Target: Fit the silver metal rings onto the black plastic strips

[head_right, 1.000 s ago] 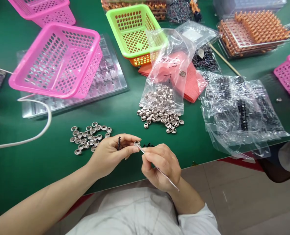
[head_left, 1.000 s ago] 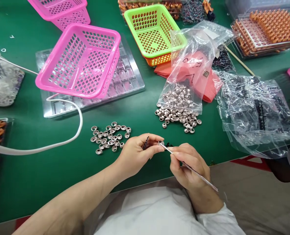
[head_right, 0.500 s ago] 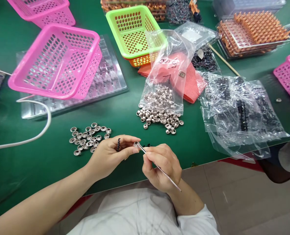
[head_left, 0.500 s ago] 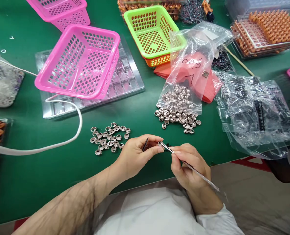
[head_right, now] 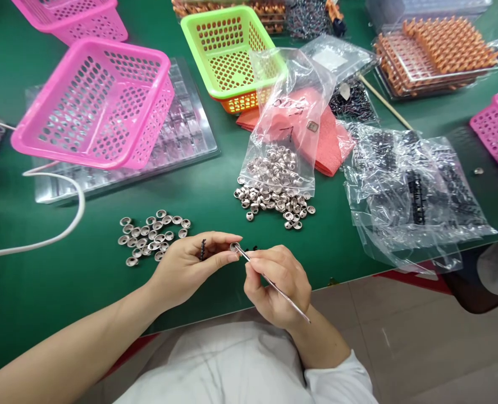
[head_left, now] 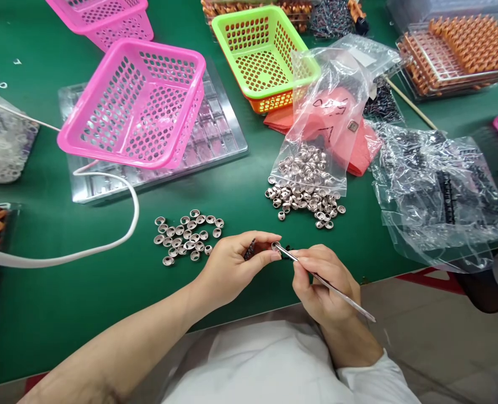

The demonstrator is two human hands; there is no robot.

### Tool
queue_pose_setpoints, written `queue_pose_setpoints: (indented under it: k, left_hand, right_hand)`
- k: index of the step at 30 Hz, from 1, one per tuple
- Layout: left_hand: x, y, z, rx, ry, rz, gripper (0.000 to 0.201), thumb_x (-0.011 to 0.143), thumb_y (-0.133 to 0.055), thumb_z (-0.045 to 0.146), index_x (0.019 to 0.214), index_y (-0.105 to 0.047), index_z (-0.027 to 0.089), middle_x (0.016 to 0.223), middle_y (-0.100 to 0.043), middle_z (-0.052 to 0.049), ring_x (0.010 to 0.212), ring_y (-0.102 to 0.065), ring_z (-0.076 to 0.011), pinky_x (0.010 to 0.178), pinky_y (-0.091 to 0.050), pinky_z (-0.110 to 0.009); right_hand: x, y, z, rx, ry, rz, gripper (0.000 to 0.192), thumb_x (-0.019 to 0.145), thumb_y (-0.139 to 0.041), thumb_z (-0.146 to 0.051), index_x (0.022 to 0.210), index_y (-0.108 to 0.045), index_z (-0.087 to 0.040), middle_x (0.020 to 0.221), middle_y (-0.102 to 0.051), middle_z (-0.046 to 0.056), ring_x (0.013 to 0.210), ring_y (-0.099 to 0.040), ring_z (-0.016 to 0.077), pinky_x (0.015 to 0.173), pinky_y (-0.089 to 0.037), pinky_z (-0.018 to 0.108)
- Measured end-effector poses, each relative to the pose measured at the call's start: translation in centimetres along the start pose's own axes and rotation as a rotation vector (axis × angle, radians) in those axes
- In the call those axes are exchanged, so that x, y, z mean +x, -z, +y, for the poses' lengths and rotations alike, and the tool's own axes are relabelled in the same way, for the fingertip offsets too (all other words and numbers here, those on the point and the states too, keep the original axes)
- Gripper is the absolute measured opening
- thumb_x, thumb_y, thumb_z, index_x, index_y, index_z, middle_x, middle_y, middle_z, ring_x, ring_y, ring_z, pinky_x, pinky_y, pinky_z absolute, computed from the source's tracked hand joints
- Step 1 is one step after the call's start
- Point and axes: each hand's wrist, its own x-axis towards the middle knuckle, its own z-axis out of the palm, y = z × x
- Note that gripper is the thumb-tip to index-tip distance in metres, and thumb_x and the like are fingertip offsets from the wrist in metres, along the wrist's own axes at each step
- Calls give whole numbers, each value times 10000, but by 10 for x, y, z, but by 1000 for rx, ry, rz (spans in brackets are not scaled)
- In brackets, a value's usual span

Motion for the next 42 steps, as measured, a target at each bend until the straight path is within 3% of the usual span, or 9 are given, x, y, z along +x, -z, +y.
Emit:
queue_pose_setpoints:
  k: [17,42]
  left_hand:
    - [0,0,3,-26,60,1,283,793,-767,349,1016,-790,177,850,-782,-46,789,-722,-188,731,-570,-266]
    - [0,0,3,-31,73,15,261,787,-783,350,983,-778,177,844,-788,-40,777,-719,-169,726,-566,-243]
  right_hand:
    - [0,1,-3,10,-32,13,369,800,-670,34,1101,-628,-175,947,-749,86,848,-744,198,688,-634,348]
    - [0,0,-3,-123,82,-38,332,857,-654,-24,1147,-598,-176,952,-759,102,805,-735,173,660,-623,310]
